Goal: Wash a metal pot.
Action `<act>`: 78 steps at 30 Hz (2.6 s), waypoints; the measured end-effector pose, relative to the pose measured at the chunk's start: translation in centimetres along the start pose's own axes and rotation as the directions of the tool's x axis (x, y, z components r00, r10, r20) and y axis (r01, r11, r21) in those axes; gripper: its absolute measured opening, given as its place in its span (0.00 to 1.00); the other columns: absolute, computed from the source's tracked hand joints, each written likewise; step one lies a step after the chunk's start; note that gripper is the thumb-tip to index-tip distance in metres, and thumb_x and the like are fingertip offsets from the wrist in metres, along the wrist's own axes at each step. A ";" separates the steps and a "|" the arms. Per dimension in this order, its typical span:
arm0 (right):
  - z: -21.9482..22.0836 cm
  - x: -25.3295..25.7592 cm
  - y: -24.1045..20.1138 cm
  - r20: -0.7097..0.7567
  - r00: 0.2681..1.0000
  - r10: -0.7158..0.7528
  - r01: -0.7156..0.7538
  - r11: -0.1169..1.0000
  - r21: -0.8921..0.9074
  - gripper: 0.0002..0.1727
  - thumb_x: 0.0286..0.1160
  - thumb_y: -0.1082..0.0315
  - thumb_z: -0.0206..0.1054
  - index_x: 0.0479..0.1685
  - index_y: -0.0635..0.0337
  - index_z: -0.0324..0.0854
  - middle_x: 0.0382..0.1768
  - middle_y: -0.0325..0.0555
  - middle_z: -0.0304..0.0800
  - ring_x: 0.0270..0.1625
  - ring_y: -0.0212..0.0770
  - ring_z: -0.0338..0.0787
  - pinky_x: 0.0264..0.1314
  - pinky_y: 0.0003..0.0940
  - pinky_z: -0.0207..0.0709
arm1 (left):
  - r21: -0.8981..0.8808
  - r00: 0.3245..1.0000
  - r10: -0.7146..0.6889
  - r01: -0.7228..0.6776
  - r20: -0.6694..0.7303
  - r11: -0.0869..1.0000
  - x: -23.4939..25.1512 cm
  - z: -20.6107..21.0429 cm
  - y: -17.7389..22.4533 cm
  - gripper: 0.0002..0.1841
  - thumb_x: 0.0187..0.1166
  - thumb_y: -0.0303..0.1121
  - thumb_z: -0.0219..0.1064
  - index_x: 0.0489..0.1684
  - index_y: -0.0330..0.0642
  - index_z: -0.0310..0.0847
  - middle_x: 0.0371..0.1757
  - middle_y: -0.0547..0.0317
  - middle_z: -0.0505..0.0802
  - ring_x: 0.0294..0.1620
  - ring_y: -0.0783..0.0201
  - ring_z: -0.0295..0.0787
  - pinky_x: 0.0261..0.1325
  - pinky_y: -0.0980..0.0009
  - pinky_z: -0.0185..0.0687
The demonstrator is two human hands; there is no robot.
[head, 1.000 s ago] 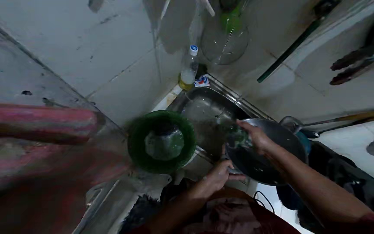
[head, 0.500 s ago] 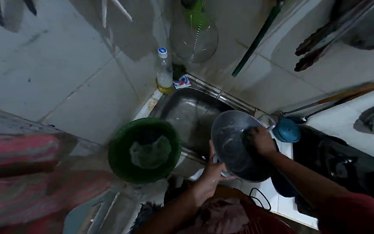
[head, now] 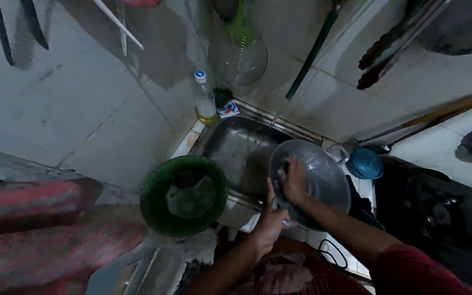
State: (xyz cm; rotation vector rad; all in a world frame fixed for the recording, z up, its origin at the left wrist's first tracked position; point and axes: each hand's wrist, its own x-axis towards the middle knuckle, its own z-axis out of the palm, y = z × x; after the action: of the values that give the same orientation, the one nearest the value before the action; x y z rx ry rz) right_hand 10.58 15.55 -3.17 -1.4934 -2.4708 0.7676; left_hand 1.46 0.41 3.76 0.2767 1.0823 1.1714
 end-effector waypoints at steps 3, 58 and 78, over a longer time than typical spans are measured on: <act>-2.1 -3.6 2.0 0.465 0.853 -0.236 0.155 0.966 0.207 0.30 0.85 0.71 0.57 0.88 0.61 0.66 0.92 0.60 0.56 0.94 0.58 0.54 0.95 0.52 0.47 | 0.001 0.996 -0.004 0.004 -0.085 1.000 0.4 -1.4 0.5 0.52 0.80 0.18 0.54 0.95 0.69 0.18 0.91 0.46 0.59 0.67 0.53 0.85 0.57 0.56 0.89; -3.2 -5.9 1.3 0.560 0.776 -0.291 0.198 0.955 0.223 0.29 0.88 0.63 0.56 0.88 0.50 0.67 0.92 0.55 0.55 0.95 0.60 0.47 0.92 0.72 0.31 | 0.116 0.981 0.132 -0.116 -0.140 0.986 -2.5 -3.0 -0.1 0.56 0.71 0.18 0.57 0.96 0.64 0.19 0.92 0.49 0.58 0.65 0.61 0.86 0.54 0.63 0.90; -0.6 -2.5 -1.7 0.459 0.886 -0.065 0.125 0.987 -0.103 0.24 0.89 0.62 0.57 0.78 0.61 0.76 0.71 0.72 0.80 0.70 0.70 0.84 0.73 0.67 0.74 | 0.085 0.988 0.135 -0.128 -0.077 0.988 -3.1 -0.8 -1.7 0.55 0.73 0.17 0.55 0.95 0.61 0.15 0.95 0.49 0.49 0.63 0.65 0.87 0.52 0.66 0.91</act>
State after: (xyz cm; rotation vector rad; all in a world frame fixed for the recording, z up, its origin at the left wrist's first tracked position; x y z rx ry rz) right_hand 10.71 12.93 -1.52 -1.3377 -2.9609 1.0605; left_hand 1.88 -3.15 3.90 0.3687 1.1999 1.2679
